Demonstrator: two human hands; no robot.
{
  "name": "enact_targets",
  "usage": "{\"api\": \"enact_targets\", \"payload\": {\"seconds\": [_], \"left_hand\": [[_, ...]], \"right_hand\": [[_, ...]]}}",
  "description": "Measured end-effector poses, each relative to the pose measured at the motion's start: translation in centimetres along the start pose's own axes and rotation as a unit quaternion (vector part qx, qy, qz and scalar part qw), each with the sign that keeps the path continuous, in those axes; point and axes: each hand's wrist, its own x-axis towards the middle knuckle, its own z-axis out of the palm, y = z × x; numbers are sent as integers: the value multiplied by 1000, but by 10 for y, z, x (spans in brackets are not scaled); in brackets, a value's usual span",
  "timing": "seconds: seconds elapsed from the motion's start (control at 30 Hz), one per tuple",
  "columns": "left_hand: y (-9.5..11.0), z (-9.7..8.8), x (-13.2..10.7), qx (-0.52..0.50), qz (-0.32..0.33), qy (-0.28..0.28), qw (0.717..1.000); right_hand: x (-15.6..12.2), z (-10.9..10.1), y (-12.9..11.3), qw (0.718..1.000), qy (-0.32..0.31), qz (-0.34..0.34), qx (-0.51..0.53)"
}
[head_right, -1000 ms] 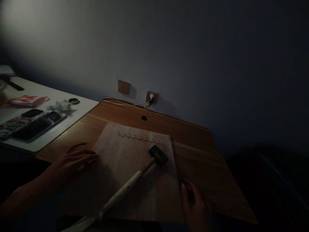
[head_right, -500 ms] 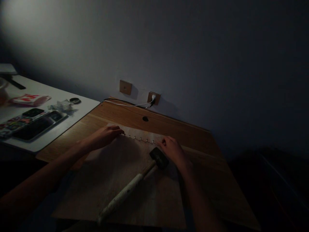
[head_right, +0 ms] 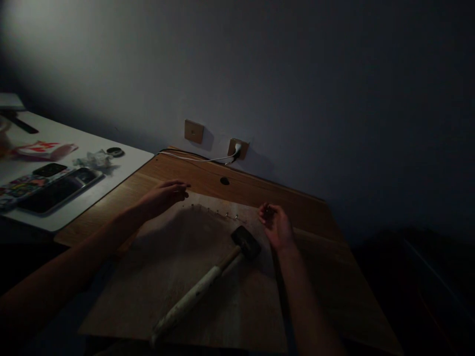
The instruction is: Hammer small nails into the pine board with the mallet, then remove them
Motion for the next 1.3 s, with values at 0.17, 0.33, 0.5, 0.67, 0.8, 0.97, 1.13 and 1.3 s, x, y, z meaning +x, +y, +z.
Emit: {"api": "enact_targets", "payload": {"seconds": [0.17,0.33,0.5,0.67,0.8,0.97,1.13,1.3], "left_hand": [[-8,-2,-3,37,-74,-42,996],[-3,0,-6,410,51,-94,906],[-2,6,-4,536,84,-121,831],[2,16,-1,469,94,-74,875],[4,27,1,211,-26,-60,975],[2,29,1,21,-138,-84,987],[-1,21,2,332,4,-101,938],[-1,20,-1,487,77,-147,858]], "right_hand": [[6,14,4,999,-26,22,-34],[13,31,5,979,-72,12,-191],[17,37,-4,953,-120,0,-277],[23,37,-13,964,-123,-14,-235],[20,32,-22,987,-115,-11,-114],[13,35,-26,991,-126,7,-53],[16,54,-20,980,-115,6,-163],[13,66,-26,967,-127,-15,-222]]}}
